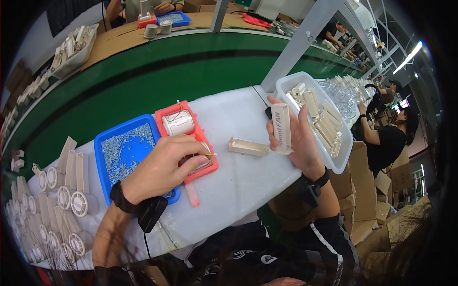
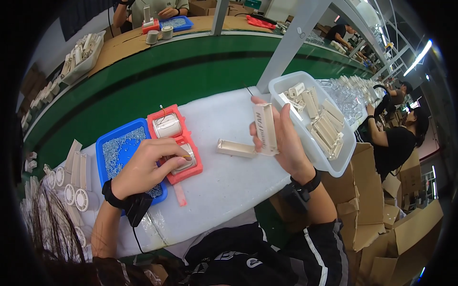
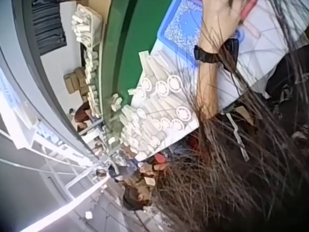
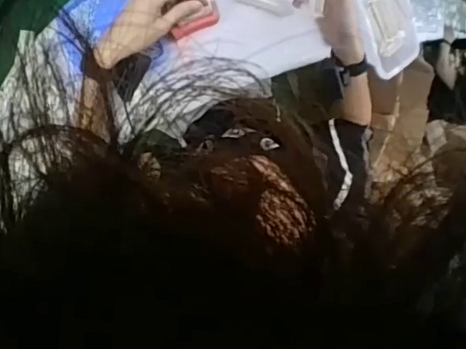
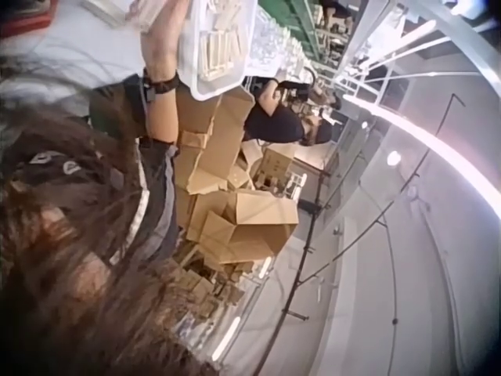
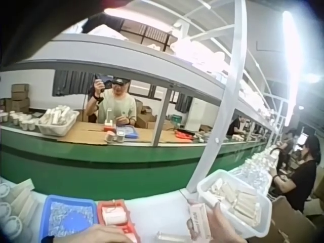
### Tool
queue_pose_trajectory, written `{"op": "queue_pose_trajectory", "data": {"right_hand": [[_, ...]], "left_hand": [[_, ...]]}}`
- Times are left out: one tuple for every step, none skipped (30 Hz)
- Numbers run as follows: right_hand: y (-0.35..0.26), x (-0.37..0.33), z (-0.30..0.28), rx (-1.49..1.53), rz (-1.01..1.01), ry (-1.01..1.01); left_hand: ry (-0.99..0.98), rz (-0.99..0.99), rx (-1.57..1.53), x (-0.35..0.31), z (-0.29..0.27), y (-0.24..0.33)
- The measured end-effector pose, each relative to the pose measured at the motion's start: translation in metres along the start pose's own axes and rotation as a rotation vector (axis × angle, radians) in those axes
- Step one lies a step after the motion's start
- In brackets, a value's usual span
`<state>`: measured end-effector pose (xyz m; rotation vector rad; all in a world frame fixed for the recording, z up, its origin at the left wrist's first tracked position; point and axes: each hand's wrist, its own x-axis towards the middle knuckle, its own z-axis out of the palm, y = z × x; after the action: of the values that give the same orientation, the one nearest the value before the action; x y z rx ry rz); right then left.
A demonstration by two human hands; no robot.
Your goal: The person places fan motors into a red mold, fits plastic housing components over them, and secures the assembly by driving screws from a blue tray with a power screwdriver. After assembling the units, the person removes them from the mold and sets them aside on the workbench.
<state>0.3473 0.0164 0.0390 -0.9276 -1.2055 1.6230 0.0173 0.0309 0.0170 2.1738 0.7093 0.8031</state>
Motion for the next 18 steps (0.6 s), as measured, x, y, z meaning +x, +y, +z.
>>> {"op": "queue_pose_trajectory", "data": {"right_hand": [[0.001,0.002,0.003,0.159,-0.011,-0.068],[0.001,0.005,0.013,0.204,-0.018,-0.030],[0.002,0.008,0.022,0.248,-0.022,0.006],[0.003,0.011,0.028,0.291,-0.026,0.039],[0.005,0.011,0.030,0.294,-0.024,0.026],[0.009,0.012,0.031,0.246,-0.021,0.017],[0.014,0.013,0.033,0.199,-0.019,0.005],[0.018,0.014,0.035,0.151,-0.017,-0.008],[0.022,0.015,0.041,0.158,-0.013,-0.031],[0.025,0.015,0.046,0.136,-0.110,-0.076],[0.029,0.015,0.051,0.117,-0.207,-0.119],[0.031,0.017,0.055,0.096,-0.308,-0.160],[0.033,0.019,0.058,0.102,-0.306,-0.178],[0.035,0.020,0.060,0.113,-0.348,-0.225],[0.037,0.023,0.061,0.125,-0.389,-0.270],[0.039,0.025,0.062,0.138,-0.429,-0.313],[0.041,0.027,0.063,0.144,-0.424,-0.324],[0.041,0.028,0.062,0.093,-0.431,-0.333]], "left_hand": [[0.011,-0.009,-0.004,0.000,-0.001,0.000],[0.023,-0.018,-0.007,-0.001,-0.003,0.000],[0.027,-0.023,-0.003,-0.002,-0.003,0.000],[0.018,-0.021,-0.020,-0.001,-0.003,0.000],[0.010,-0.019,-0.036,0.000,-0.003,0.000],[0.004,-0.025,-0.052,0.000,-0.004,-0.001],[0.013,-0.040,-0.044,0.000,-0.004,-0.002],[-0.016,-0.062,-0.089,0.002,-0.004,-0.004],[-0.040,-0.084,-0.130,0.002,-0.006,-0.003],[-0.064,-0.106,-0.173,0.002,-0.007,-0.003],[-0.050,-0.120,-0.162,0.000,-0.007,-0.004],[-0.044,-0.086,-0.173,0.000,-0.007,-0.007],[-0.039,-0.052,-0.185,-0.001,-0.007,-0.009],[-0.035,-0.017,-0.197,-0.002,-0.008,-0.011],[-0.026,-0.027,-0.191,-0.002,-0.008,-0.014],[-0.037,-0.037,-0.211,-0.003,-0.007,-0.018],[-0.049,-0.048,-0.232,-0.003,-0.007,-0.020],[-0.064,-0.055,-0.256,-0.002,-0.008,-0.022]]}}
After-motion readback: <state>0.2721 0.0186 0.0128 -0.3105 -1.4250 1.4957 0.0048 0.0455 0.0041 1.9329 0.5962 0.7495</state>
